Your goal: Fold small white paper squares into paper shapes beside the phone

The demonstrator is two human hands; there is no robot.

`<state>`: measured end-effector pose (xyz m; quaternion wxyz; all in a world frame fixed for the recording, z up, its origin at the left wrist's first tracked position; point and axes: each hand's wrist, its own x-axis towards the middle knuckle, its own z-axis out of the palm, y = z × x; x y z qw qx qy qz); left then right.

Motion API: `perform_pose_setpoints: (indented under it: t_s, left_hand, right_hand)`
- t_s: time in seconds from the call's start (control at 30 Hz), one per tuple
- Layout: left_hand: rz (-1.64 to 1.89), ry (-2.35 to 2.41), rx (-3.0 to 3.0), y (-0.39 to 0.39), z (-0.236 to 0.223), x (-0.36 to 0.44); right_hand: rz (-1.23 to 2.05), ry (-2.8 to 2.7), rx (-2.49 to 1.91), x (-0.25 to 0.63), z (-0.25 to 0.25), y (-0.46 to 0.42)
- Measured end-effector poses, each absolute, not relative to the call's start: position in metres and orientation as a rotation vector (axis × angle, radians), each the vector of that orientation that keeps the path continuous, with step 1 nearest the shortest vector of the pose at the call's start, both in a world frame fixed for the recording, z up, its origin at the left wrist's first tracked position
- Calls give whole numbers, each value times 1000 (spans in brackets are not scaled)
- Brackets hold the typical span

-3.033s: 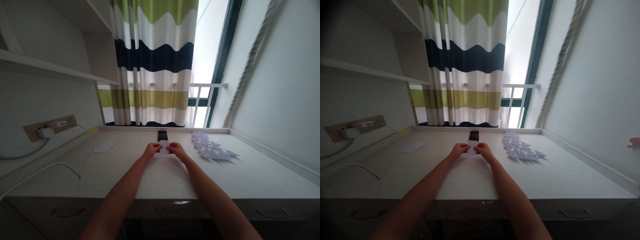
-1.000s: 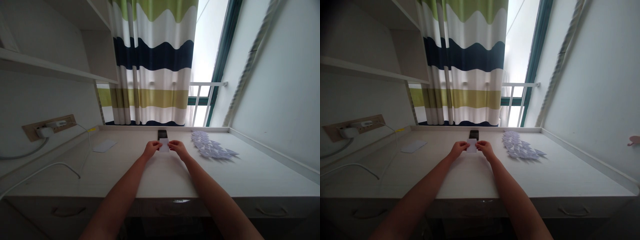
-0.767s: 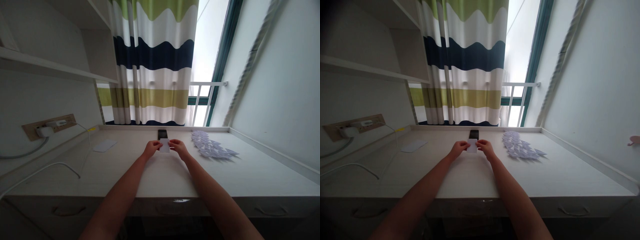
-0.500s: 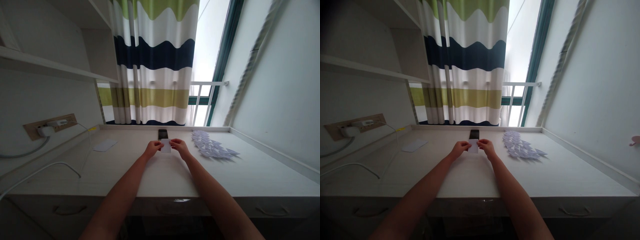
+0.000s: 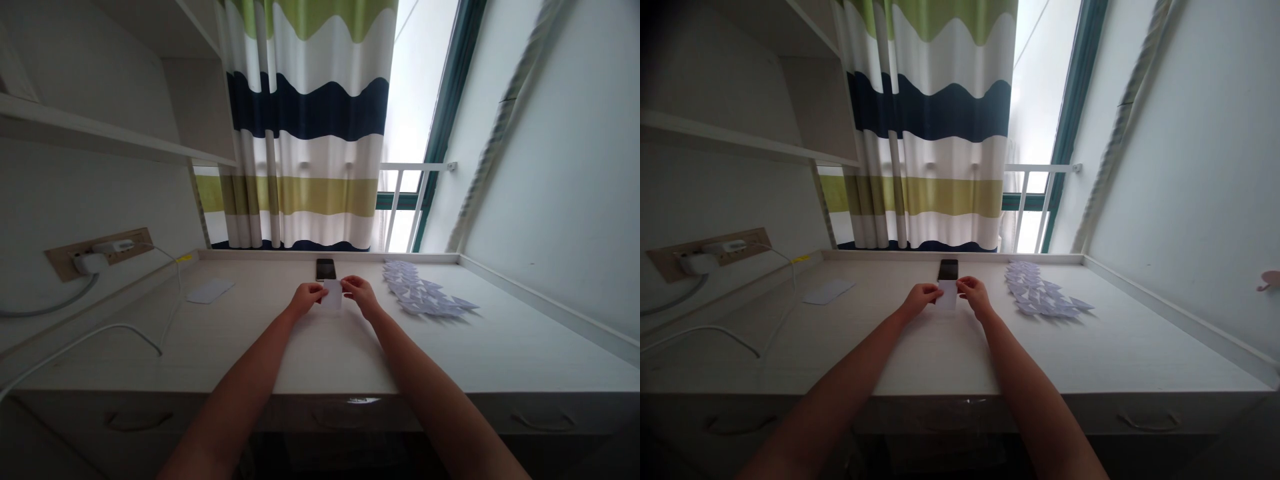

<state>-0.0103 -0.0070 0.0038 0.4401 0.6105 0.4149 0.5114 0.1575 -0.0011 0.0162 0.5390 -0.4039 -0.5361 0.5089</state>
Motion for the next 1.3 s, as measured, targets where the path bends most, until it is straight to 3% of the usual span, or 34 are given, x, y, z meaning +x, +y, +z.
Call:
perform_pose_setpoints:
  t_s: [0.67,0.93,1.3]
  left_hand:
    - [1362,992,1325,-6,5,-12]
    - [1184,828,1324,-14,9,-12]
    - [1203,799,1329,-12,8,-15]
  right_hand:
    - [1376,-1271,-979,152,12,-3]
    - [1492,-1255,-898,156,9,-2]
    - [1464,-1308,-840,151,14,-9]
